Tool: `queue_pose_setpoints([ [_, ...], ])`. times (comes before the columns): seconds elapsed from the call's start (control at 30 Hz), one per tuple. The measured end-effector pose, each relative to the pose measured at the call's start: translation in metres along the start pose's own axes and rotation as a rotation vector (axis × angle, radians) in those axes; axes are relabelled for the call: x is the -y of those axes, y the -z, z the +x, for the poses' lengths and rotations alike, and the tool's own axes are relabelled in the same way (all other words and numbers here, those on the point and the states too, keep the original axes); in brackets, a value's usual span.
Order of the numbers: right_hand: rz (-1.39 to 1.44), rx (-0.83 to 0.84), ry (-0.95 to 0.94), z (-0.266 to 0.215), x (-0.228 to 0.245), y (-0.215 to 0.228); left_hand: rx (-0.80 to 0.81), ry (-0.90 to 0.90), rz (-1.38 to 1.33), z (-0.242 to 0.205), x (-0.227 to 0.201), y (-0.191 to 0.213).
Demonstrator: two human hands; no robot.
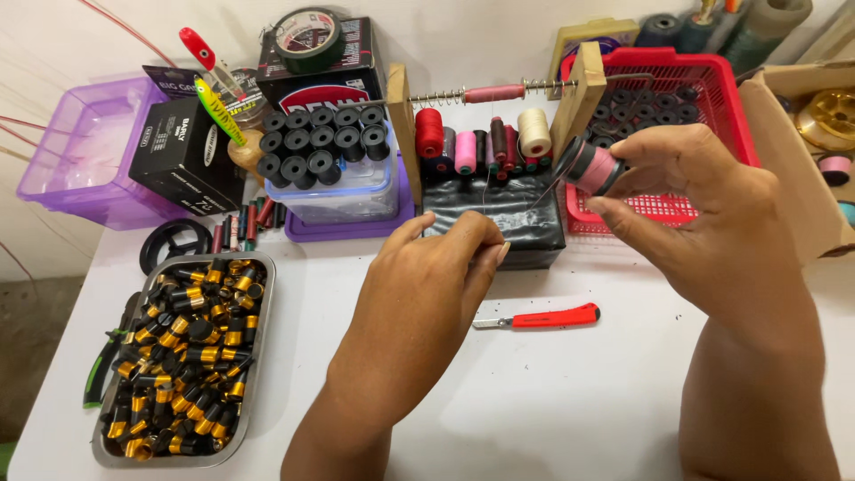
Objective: The person winds pink thread from a spool onto a small black bobbin by hand. They repeatedly wrap the thread around the bobbin, then use a red utility knife to cut the thread and place the bobbin on the table.
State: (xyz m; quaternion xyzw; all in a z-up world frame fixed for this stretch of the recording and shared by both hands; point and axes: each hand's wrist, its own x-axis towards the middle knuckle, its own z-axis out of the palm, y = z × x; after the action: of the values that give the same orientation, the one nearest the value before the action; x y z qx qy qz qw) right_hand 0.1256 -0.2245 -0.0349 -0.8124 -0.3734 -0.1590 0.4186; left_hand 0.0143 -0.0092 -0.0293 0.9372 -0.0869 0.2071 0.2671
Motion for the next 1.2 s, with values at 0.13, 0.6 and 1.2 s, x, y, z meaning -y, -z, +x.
queue_pose_setpoints([
  [0.13,0.011,-0.01,0.005,-0.002,0.001,0.003,-0.012,-0.001,0.002,-0.002,-0.002,0.002],
  [0.6,-0.002,-0.055,-0.026,-0.002,0.006,0.01,-0.058,-0.035,-0.004,0.0,-0.007,0.0],
  [1.2,0.031,-0.108,-0.156,-0.003,0.019,0.016,-0.047,-0.107,-0.02,-0.002,-0.013,-0.008],
])
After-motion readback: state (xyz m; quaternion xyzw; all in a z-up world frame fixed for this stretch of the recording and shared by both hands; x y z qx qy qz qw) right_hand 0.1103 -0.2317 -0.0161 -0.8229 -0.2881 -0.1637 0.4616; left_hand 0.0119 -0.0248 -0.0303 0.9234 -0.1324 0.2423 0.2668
